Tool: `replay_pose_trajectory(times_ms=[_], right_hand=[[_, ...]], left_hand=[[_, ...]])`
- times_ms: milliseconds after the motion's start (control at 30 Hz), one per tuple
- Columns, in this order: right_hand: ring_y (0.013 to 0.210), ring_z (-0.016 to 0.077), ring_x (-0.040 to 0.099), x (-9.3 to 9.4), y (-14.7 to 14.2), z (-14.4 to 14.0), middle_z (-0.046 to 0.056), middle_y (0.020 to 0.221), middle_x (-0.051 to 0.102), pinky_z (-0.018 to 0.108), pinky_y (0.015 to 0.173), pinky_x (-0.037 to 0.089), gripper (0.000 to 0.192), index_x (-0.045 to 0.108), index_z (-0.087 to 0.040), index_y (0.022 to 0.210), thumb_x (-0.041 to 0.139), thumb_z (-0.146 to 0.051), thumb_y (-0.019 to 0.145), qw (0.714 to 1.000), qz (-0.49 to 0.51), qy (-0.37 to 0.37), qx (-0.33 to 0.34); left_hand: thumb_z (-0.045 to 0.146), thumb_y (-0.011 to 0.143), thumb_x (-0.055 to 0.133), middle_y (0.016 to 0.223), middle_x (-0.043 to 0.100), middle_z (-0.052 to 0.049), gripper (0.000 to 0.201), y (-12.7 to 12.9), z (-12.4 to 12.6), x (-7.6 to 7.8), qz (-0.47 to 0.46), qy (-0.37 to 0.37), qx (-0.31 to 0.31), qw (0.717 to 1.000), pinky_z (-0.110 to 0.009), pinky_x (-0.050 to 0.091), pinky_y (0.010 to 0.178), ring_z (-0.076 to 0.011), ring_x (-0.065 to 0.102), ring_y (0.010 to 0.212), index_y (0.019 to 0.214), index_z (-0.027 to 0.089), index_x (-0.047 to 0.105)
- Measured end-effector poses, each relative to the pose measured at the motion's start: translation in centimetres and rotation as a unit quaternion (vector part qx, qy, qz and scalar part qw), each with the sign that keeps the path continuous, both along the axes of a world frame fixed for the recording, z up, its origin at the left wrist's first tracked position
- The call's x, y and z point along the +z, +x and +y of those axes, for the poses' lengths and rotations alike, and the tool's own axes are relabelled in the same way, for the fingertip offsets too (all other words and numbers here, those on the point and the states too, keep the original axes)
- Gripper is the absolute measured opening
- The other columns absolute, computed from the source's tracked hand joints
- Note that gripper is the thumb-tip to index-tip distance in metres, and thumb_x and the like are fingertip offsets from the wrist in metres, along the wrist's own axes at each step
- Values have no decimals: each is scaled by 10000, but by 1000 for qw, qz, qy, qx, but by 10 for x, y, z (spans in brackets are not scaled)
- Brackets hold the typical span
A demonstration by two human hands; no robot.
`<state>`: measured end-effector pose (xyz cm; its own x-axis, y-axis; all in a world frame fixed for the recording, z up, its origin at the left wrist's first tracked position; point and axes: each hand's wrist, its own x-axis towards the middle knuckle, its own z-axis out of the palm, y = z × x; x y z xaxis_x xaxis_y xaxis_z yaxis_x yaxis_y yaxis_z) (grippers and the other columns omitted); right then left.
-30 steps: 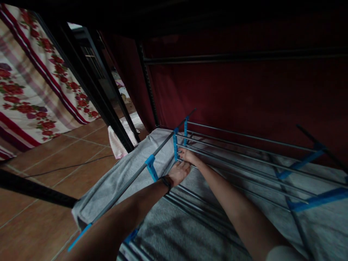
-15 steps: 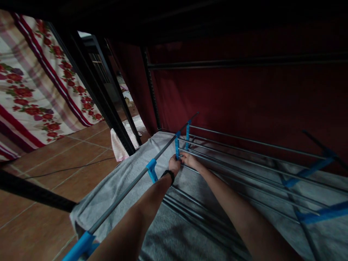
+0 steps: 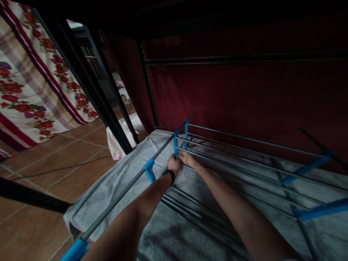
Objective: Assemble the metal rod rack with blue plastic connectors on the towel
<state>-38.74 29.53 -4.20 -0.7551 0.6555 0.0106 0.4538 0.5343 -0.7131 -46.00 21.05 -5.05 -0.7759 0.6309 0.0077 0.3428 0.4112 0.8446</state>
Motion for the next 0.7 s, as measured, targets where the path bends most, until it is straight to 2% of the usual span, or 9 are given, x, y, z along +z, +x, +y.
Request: replay_pose_trajectory(times_ms=[200,367,467,600,700], right_hand=[[887,189,678,18,12,-5,58,968,737,257,795,492,378,657,-183,1266,476,-202,935,999,-31,29,24],[1078,213,653,29,19,-11,42,1168,727,267,901,477,316,681,-229,1223,535,-277,946,997,-51,53,25],[1141,194,632,32,29,-8,2,1265,698,245,939,465,414,624,-268,1326,599,-288,914,996,-67,54,7],[1149,191,638,33,67,-3,-16,1301,683,255,935,489,493,596,-315,1355,593,-217,872,993,-104,61,-11],[1176,235,628,32,106,-3,48,1342,655,332,927,514,446,613,-269,1311,526,-180,882,979,-170,109,9]], left_hand=[[164,876,525,987,759,-107,258,-2,-1,5,7,-3,-21,1000,-273,508,807,-213,700,926,1070,171,696],[181,870,515,992,751,-114,264,-7,0,4,14,6,-45,999,-275,509,793,-223,691,927,1063,167,695],[227,854,537,927,738,-108,231,-11,4,-2,26,6,-28,999,-292,511,740,-233,683,859,1012,171,696],[300,833,561,827,703,-90,216,-16,6,-6,31,17,-36,999,-314,503,696,-227,648,771,953,169,684],[320,810,562,791,681,-77,223,-18,5,-6,22,23,-45,998,-311,483,648,-213,618,714,927,164,672]])
